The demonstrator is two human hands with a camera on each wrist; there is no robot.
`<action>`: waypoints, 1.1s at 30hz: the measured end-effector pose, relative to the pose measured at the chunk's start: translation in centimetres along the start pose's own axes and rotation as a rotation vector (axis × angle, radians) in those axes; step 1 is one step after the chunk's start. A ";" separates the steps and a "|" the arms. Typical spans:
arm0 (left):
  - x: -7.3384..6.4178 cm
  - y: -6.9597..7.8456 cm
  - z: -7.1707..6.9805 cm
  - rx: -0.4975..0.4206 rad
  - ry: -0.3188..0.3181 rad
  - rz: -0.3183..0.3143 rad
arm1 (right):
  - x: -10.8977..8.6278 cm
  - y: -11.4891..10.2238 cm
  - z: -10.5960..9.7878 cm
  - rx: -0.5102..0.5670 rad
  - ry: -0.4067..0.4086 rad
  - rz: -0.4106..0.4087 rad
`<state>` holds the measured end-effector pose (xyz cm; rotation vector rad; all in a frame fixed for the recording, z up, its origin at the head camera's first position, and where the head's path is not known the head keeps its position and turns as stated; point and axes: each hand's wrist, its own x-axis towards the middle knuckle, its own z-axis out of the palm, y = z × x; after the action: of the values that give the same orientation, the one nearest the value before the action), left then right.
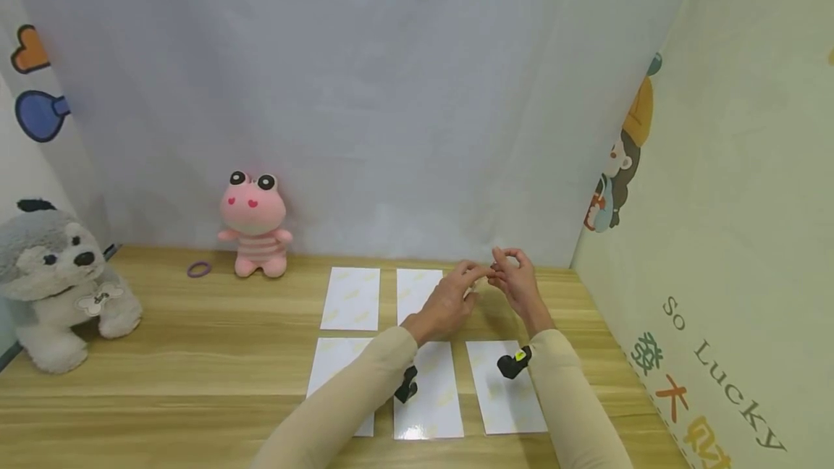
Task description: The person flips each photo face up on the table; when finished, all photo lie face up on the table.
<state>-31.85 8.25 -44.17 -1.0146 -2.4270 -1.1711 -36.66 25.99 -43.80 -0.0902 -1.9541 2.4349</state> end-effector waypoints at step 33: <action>0.8 -0.7 -0.8 -0.452 0.375 -0.365 | -1.6 0.3 -1.2 -0.501 0.068 -0.124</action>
<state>-32.95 7.71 -43.69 -0.3901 -2.1406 -1.8980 -35.03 27.00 -44.26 -0.0542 -2.4032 1.7956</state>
